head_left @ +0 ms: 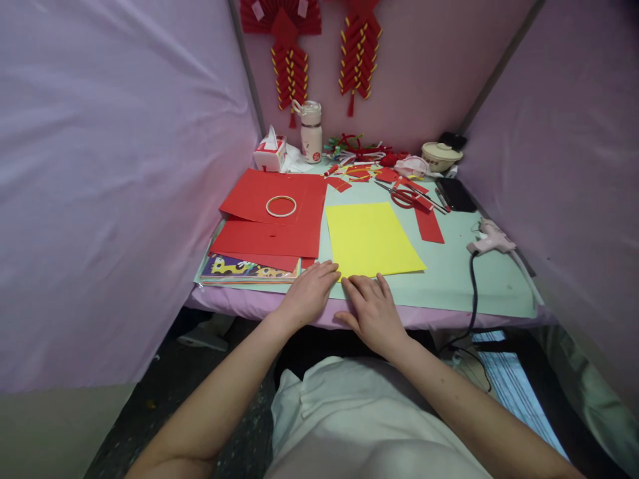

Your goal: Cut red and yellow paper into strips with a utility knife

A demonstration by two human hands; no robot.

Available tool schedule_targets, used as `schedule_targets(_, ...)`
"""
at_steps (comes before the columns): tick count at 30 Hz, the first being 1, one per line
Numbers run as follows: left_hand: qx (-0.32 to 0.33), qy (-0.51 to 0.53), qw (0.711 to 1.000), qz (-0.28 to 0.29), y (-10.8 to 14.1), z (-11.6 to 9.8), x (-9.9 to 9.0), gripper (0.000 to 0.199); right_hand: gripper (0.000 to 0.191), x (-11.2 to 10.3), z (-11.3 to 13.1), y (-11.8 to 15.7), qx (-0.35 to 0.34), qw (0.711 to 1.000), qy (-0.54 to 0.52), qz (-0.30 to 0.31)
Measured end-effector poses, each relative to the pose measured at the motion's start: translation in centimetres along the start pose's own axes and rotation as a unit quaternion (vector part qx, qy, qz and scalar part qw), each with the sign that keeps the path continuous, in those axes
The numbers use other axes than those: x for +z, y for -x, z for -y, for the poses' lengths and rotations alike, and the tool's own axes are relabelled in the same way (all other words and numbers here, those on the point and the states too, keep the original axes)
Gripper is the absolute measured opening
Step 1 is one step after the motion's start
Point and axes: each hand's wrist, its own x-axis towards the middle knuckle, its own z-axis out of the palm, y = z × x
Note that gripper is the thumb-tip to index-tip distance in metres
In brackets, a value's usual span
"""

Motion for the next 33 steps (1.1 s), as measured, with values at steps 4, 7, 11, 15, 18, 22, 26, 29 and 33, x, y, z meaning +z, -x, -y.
schedule_targets(4, -0.002, 0.004, 1.000, -0.002, -0.02, -0.04, -0.04, 0.036, 0.059, -0.16, 0.17, 0.03, 0.003, 1.000, 0.011, 0.001)
schedule_targets(7, -0.004, 0.006, 1.000, -0.004, -0.05, -0.05, -0.05, 0.036, 0.057, -0.34, 0.29, 0.03, 0.003, 1.000, 0.019, 0.003)
schedule_targets(11, -0.005, 0.006, 1.000, -0.003, -0.05, 0.01, -0.01, 0.037, 0.055, -0.50, 0.41, -0.04, 0.006, 1.000, 0.026, 0.006)
schedule_targets(15, -0.003, 0.010, 1.000, -0.006, 0.02, 0.18, 0.16, 0.037, 0.056, -0.56, 0.48, -0.04, 0.007, 1.000, 0.026, 0.008)
schedule_targets(18, -0.001, 0.015, 1.000, -0.010, 0.05, 0.25, 0.23, 0.038, 0.057, -0.55, 0.49, 0.00, 0.008, 1.000, 0.026, 0.009)
schedule_targets(22, -0.006, 0.016, 1.000, -0.006, 0.02, 0.17, 0.15, 0.038, 0.056, -0.50, 0.51, -0.03, 0.010, 0.999, 0.032, 0.013)
schedule_targets(26, -0.007, 0.011, 1.000, 0.000, -0.02, 0.12, 0.05, 0.037, 0.054, -0.30, 0.60, -0.04, 0.010, 0.999, 0.033, 0.014)
schedule_targets(29, -0.005, 0.002, 1.000, -0.003, 0.02, 0.07, 0.12, 0.037, 0.056, -0.14, 0.60, 0.15, 0.009, 1.000, 0.020, 0.012)
schedule_targets(33, 0.004, -0.011, 1.000, -0.012, 0.08, 0.00, 0.27, 0.037, 0.060, -0.26, -0.26, 0.92, 0.015, 1.000, -0.012, -0.010)
